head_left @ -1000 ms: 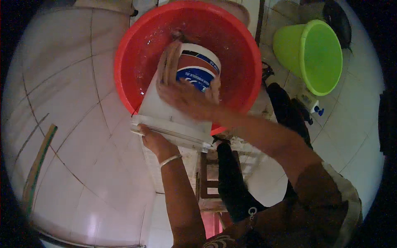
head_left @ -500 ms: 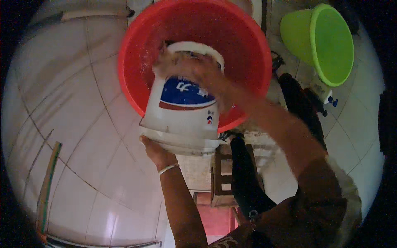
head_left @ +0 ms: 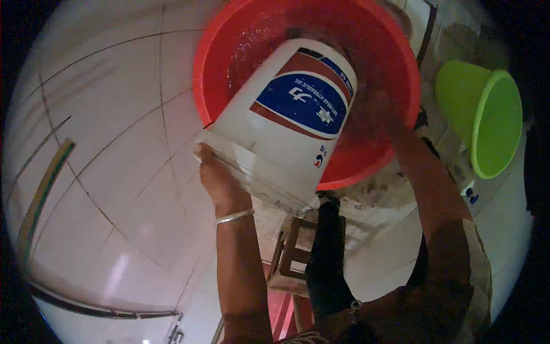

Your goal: The person washes a bucket by dumping out dirty water into a basin, scrubbing the outside and inside of the bucket with water and a cloth, and then rinsing and wringing the cloth.

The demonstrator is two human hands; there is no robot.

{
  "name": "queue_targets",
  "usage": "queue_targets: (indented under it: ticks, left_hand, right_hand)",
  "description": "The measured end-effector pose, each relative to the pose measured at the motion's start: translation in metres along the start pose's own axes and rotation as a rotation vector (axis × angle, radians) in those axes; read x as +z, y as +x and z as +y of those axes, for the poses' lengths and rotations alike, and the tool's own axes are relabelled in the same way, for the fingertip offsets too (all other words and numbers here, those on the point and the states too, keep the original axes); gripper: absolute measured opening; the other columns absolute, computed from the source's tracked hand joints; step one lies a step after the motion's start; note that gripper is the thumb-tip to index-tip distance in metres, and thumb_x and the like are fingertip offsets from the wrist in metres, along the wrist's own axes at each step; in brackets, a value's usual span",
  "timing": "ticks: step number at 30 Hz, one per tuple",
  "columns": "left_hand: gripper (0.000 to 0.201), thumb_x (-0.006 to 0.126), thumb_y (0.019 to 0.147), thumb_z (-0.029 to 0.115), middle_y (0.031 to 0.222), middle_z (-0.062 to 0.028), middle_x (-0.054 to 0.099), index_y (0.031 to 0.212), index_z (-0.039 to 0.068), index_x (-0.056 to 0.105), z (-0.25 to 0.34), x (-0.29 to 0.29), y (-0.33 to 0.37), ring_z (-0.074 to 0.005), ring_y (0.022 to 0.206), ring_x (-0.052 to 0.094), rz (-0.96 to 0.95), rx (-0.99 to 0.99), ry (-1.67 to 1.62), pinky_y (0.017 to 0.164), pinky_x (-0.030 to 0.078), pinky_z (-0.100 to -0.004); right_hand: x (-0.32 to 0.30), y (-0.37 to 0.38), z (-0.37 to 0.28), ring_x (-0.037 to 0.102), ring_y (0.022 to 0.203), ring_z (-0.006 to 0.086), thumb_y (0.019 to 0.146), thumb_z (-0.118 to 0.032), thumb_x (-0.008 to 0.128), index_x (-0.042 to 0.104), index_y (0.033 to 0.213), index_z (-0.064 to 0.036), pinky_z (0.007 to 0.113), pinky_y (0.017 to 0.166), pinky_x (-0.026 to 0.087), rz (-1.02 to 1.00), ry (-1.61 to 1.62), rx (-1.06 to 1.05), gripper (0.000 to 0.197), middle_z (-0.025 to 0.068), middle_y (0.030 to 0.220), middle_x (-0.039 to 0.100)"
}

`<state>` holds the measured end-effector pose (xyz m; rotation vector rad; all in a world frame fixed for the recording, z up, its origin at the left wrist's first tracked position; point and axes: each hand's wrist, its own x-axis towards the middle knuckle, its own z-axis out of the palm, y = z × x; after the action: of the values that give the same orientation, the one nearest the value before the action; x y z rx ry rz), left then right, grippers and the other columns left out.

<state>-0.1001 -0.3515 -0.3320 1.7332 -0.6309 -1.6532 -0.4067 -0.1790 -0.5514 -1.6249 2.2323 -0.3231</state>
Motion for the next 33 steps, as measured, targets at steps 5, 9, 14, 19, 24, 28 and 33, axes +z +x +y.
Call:
queue_targets:
  ticks: [5, 9, 14, 19, 24, 28, 33]
  left_hand:
    - [0.054, 0.031, 0.095, 0.043, 0.121, -0.0119, 0.052, 0.122, -0.002, 0.046, -0.002, -0.012, -0.033, -0.0249, 0.108, 0.052, 0.146, 0.044, 0.052, 0.094, 0.040, -0.0353]
    - [0.057, 0.029, 0.095, 0.045, 0.122, -0.0128, 0.051, 0.123, -0.003, 0.045, 0.008, 0.001, -0.039, -0.0258, 0.110, 0.051, 0.003, 0.064, -0.107, 0.094, 0.039, -0.0357]
    - [0.060, 0.027, 0.095, 0.046, 0.123, -0.0128, 0.051, 0.124, -0.003, 0.044, 0.008, -0.034, -0.029, -0.0267, 0.111, 0.050, 0.140, 0.117, -0.143, 0.095, 0.039, -0.0355]
    - [0.060, 0.027, 0.094, 0.047, 0.126, -0.0128, 0.049, 0.126, -0.001, 0.042, 0.019, -0.031, -0.065, -0.0270, 0.113, 0.049, 0.187, 0.028, -0.204, 0.097, 0.038, -0.0372]
    - [0.063, 0.028, 0.094, 0.049, 0.125, -0.0128, 0.049, 0.126, -0.003, 0.041, 0.029, 0.000, -0.083, -0.0261, 0.112, 0.049, 0.006, -0.224, -0.262, 0.094, 0.041, -0.0358]
    - [0.062, 0.028, 0.093, 0.047, 0.114, -0.0182, 0.055, 0.123, -0.004, 0.045, 0.026, -0.023, -0.042, -0.0271, 0.098, 0.057, -0.102, -0.093, 0.030, 0.086, 0.045, -0.0339]
    - [0.058, 0.036, 0.093, 0.045, 0.089, -0.0120, 0.056, 0.106, -0.008, 0.053, 0.035, 0.018, -0.034, -0.0210, 0.078, 0.053, -0.178, -0.003, 0.114, 0.073, 0.045, -0.0334]
  right_hand:
    - [0.035, -0.070, 0.006, 0.055, 0.100, 0.0335, 0.081, -0.024, 0.055, 0.037, 0.130, -0.0035, 0.046, 0.083, 0.044, -0.395, 0.100, 0.232, 0.055, 0.0191, 0.112, 0.055]
    - [0.067, -0.124, -0.003, 0.059, 0.090, 0.0250, 0.083, -0.017, 0.057, 0.043, 0.123, -0.0032, 0.037, 0.075, 0.047, -0.511, 0.910, 0.244, 0.045, 0.0115, 0.102, 0.059]
    - [-0.044, -0.177, -0.110, 0.055, 0.076, 0.0115, 0.081, -0.010, 0.061, 0.053, 0.108, -0.0035, 0.027, 0.066, 0.046, -0.355, 1.241, 0.391, 0.028, 0.0013, 0.090, 0.058]
    - [-0.240, -0.195, -0.215, 0.055, 0.087, 0.0295, 0.083, -0.020, 0.058, 0.060, 0.102, -0.0098, 0.041, 0.075, 0.045, -0.378, 0.769, -0.227, 0.022, 0.0132, 0.095, 0.059]
    - [-0.239, -0.118, -0.303, 0.047, 0.096, 0.0286, 0.071, -0.019, 0.065, 0.061, 0.097, -0.0053, 0.042, 0.084, 0.036, -0.094, 0.415, -0.512, 0.030, 0.0109, 0.096, 0.052]
    - [-0.202, -0.081, -0.329, 0.048, 0.088, 0.0305, 0.078, -0.019, 0.058, 0.056, 0.104, -0.0035, 0.042, 0.077, 0.039, 0.026, 0.492, -0.491, 0.030, 0.0125, 0.090, 0.048]
    - [-0.187, -0.062, -0.306, 0.051, 0.083, 0.0297, 0.084, -0.011, 0.051, 0.051, 0.103, 0.0006, 0.035, 0.073, 0.042, 0.135, 0.787, -0.234, 0.022, 0.0156, 0.090, 0.049]
